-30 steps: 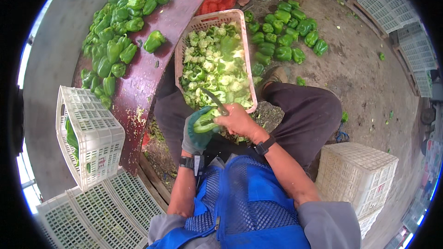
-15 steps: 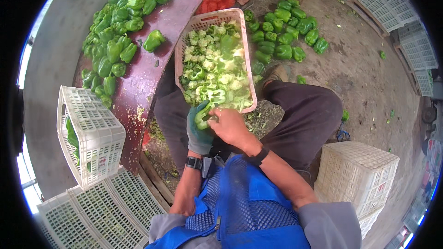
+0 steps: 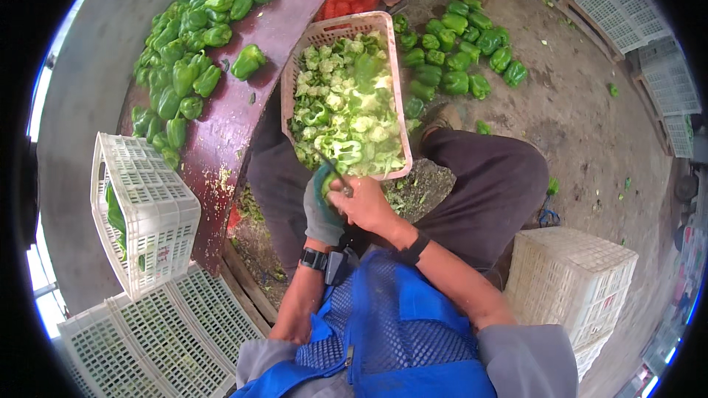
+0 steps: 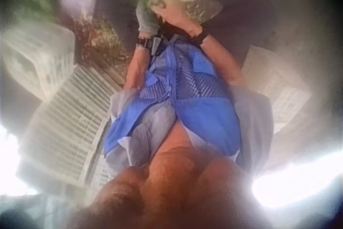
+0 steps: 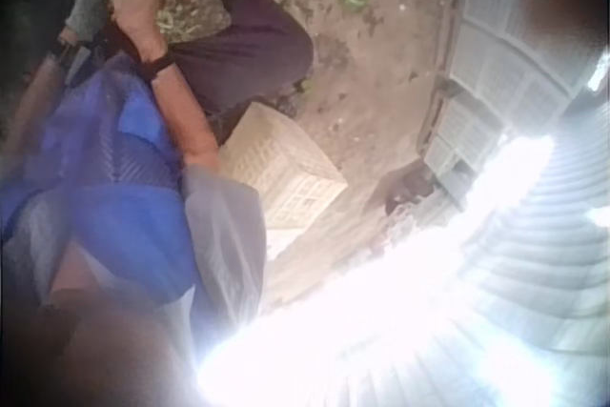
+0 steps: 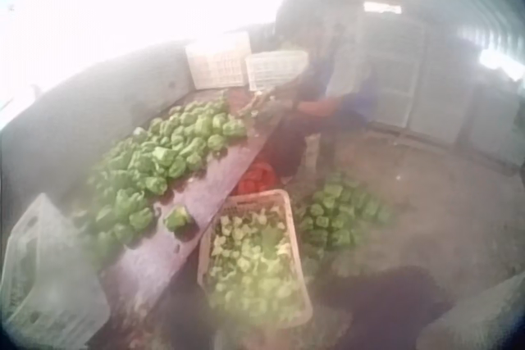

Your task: Cutting and sorting green bell peppers into containers and bags.

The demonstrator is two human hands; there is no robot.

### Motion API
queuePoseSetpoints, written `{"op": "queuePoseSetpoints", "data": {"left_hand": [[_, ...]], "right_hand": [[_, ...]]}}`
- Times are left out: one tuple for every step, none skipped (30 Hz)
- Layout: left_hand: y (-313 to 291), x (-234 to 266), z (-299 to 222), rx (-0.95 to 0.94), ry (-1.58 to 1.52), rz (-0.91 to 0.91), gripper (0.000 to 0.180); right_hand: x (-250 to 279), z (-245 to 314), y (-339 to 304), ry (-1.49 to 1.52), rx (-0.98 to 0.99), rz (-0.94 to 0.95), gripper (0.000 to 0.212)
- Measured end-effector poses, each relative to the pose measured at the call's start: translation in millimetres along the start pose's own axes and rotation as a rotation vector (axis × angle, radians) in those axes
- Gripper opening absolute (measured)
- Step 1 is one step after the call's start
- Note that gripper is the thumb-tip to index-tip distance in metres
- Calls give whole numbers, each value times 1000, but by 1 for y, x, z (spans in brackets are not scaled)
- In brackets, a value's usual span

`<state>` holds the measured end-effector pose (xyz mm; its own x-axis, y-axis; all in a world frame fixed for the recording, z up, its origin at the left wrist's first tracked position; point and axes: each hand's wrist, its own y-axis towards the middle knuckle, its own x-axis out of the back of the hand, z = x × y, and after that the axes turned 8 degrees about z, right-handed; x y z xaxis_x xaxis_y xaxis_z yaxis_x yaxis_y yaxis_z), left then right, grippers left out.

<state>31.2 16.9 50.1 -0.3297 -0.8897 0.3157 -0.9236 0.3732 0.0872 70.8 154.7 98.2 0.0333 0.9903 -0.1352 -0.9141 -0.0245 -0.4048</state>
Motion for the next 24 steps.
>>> {"op": "queuePoseSetpoints", "data": {"left_hand": [[-1, 8, 5, -48, 98, 73, 41], [1, 13, 9, -97, 194, 141, 41], [2, 14, 6, -16, 245, 105, 36], [5, 17, 4, -13, 245, 97, 36], [12, 21, -6, 225, -180, -14, 35], [16, 29, -10, 457, -604, -132, 34], [18, 41, -9, 372, -371, -185, 35], [24, 54, -23, 271, -234, -193, 35], [27, 72, -50, 172, -97, -203, 35], [31, 92, -67, 92, 65, -216, 35], [34, 117, -84, 8, 231, -236, 35], [36, 143, -102, -69, 352, -288, 35], [39, 171, -116, -146, 474, -339, 35], [44, 201, -126, -229, 575, -437, 34], [48, 236, -136, -310, 681, -537, 34], [50, 274, -148, -298, 866, -634, 36], [50, 310, -169, -324, 1109, -683, 38], [53, 361, -171, -343, 1287, -721, 41], [62, 383, -179, -286, 1464, -764, 49], [65, 394, -184, -290, 1467, -769, 49], [68, 402, -188, -212, 1553, -861, 54], [70, 408, -189, -129, 1633, -952, 58], [68, 395, -192, -153, 1663, -942, 61], [65, 377, -187, -150, 1660, -942, 61]], "right_hand": [[-1, 5, 0, 67, -54, 88, 21], [3, 15, 0, 62, -51, 97, 21], [9, 25, -4, 101, -119, 73, 20], [15, 31, -3, 141, -186, 50, 19], [20, 16, 5, 61, -115, -109, 24], [26, 4, 18, -175, 37, -286, 26], [32, -7, 32, -464, 244, -344, 26], [42, -14, 42, -753, 445, -415, 26], [42, -8, 47, -753, 443, -416, 26], [41, 3, 51, -843, 363, -371, 23], [40, 12, 55, -930, 289, -321, 22], [43, 10, 65, -927, 296, -319, 22], [46, 3, 76, -997, 255, -242, 21], [48, -6, 86, -1068, 214, -163, 20], [48, -14, 92, -1065, 223, -158, 20], [49, -22, 97, -1052, 247, -170, 18], [46, -26, 101, -1038, 277, -173, 17], [46, -28, 104, -1040, 289, -165, 17], [50, -31, 104, -1021, 270, -198, 15], [49, -28, 106, -992, 259, -230, 14], [46, -27, 107, -957, 232, -260, 16], [44, -26, 107, -958, 235, -263, 16], [45, -28, 108, -925, 230, -258, 19], [44, -30, 108, -896, 228, -244, 22]]}}
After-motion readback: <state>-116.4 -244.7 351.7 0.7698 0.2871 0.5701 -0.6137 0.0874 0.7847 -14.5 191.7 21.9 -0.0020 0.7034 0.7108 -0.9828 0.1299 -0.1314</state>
